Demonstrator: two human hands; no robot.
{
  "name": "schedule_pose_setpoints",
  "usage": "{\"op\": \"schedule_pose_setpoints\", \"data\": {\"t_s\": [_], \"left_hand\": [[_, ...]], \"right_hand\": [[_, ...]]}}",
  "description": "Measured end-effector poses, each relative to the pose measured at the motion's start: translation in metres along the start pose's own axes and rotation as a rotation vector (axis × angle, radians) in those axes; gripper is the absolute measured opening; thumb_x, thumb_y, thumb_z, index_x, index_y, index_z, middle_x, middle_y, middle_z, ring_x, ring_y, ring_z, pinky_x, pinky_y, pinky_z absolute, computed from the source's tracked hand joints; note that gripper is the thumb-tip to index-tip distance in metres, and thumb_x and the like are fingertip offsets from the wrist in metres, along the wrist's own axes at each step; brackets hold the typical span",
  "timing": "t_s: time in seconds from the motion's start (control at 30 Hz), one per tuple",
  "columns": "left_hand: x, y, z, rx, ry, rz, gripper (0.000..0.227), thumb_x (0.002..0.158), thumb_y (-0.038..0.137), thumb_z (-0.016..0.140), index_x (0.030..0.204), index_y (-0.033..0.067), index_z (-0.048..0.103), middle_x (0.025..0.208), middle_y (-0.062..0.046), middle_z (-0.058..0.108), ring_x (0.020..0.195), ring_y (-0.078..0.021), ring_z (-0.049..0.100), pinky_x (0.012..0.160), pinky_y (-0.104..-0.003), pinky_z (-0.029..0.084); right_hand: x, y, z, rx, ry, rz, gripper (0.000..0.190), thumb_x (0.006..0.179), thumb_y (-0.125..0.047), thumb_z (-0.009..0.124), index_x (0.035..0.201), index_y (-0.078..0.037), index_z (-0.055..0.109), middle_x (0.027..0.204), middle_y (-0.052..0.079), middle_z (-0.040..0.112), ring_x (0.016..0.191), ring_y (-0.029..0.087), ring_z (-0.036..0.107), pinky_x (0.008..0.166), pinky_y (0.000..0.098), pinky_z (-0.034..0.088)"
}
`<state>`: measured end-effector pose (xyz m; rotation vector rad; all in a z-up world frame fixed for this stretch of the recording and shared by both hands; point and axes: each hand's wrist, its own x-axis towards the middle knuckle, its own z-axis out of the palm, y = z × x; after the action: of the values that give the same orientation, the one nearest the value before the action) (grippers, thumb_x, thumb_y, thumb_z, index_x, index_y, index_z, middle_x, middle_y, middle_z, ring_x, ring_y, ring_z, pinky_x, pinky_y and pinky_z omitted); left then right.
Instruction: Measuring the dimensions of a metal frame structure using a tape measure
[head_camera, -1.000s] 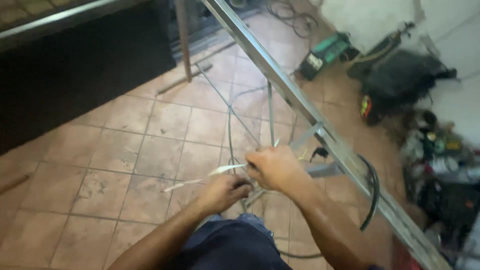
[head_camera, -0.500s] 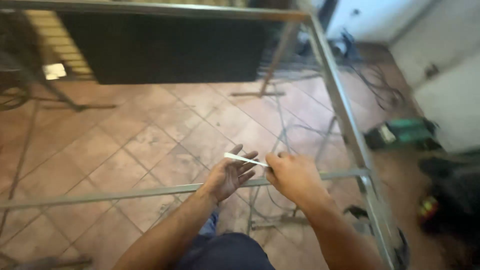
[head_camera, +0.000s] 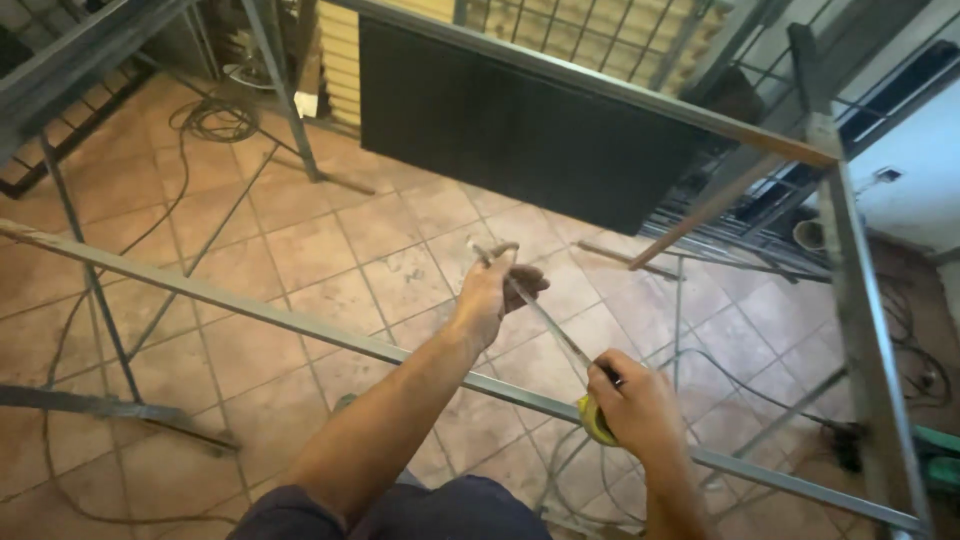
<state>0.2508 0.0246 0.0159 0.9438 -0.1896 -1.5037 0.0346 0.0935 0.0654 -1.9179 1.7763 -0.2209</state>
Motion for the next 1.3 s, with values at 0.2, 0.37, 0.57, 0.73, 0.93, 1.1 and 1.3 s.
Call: {"op": "schedule_pose_setpoints", "data": {"t_s": [0.2, 0.37, 0.57, 0.73, 0.93, 1.1, 1.3], "left_hand": [[0.002, 0.138, -0.103, 0.408, -0.37, 0.178, 0.047, 0.099, 0.031, 0.052, 0.139, 0.0053, 0.056, 0.114, -0.013, 0.075, 0.102, -0.0209, 0.072, 0.084, -0.033, 0.055], [0.003, 0.247, -0.149, 0.561, -0.342, 0.331, 0.024, 0.105, 0.014, 0.054, 0.114, 0.0037, 0.074, 0.076, -0.003, 0.059, 0.069, -0.0118, 0.059, 0.057, -0.024, 0.049], [0.021, 0.246, -0.186, 1.186, -0.559, 0.487, 0.016, 0.091, 0.028, 0.069, 0.086, 0.0125, 0.073, 0.082, -0.007, 0.069, 0.08, -0.0235, 0.068, 0.071, -0.036, 0.048], [0.016, 0.323, -0.191, 1.084, -0.645, 0.464, 0.046, 0.097, 0.026, 0.066, 0.14, 0.0128, 0.058, 0.119, -0.019, 0.072, 0.104, -0.0417, 0.073, 0.076, -0.047, 0.063], [0.015, 0.326, -0.172, 1.509, -0.897, 0.4, 0.033, 0.099, 0.035, 0.061, 0.115, 0.0068, 0.067, 0.098, -0.024, 0.075, 0.093, -0.0519, 0.067, 0.074, -0.06, 0.056], [0.021, 0.308, -0.171, 1.305, -1.002, 0.202, 0.022, 0.098, 0.028, 0.055, 0.103, 0.0117, 0.07, 0.09, -0.019, 0.074, 0.098, -0.0509, 0.067, 0.079, -0.053, 0.056], [0.013, 0.276, -0.179, 1.147, -0.84, 0.318, 0.017, 0.096, 0.02, 0.056, 0.086, 0.0116, 0.067, 0.072, -0.015, 0.064, 0.079, -0.0327, 0.062, 0.067, -0.044, 0.054]], "right_hand": [[0.05, -0.056, 0.123, 0.845, -0.15, -0.052, 0.021, 0.092, -0.01, 0.061, 0.074, -0.001, 0.067, 0.065, 0.016, 0.074, 0.055, 0.019, 0.062, 0.052, 0.0299, 0.048], [0.066, -0.143, 0.163, 1.085, -0.341, 0.157, 0.012, 0.092, -0.004, 0.059, 0.082, 0.002, 0.058, 0.068, 0.028, 0.068, 0.044, 0.032, 0.061, 0.041, 0.0401, 0.056], [0.092, -0.265, 0.161, 0.989, -0.247, 0.098, 0.021, 0.099, -0.023, 0.059, 0.097, -0.002, 0.062, 0.07, 0.017, 0.069, 0.044, 0.027, 0.066, 0.038, 0.0338, 0.05], [0.093, -0.294, 0.158, 0.847, -0.183, -0.173, 0.014, 0.094, -0.01, 0.066, 0.086, -0.002, 0.075, 0.065, 0.008, 0.068, 0.069, 0.016, 0.066, 0.061, 0.034, 0.053], [0.106, -0.274, 0.171, 0.774, -0.244, -0.276, 0.015, 0.095, -0.011, 0.066, 0.086, -0.003, 0.075, 0.065, 0.011, 0.074, 0.071, 0.021, 0.074, 0.067, 0.0356, 0.056], [0.095, -0.276, 0.148, 0.895, -0.315, -0.349, 0.015, 0.095, -0.006, 0.065, 0.084, -0.003, 0.074, 0.062, 0.009, 0.07, 0.064, 0.017, 0.066, 0.061, 0.0325, 0.054], [0.09, -0.275, 0.142, 0.958, -0.284, -0.365, 0.015, 0.096, -0.003, 0.063, 0.086, -0.001, 0.074, 0.063, 0.01, 0.071, 0.067, 0.015, 0.065, 0.061, 0.0321, 0.054]]}}
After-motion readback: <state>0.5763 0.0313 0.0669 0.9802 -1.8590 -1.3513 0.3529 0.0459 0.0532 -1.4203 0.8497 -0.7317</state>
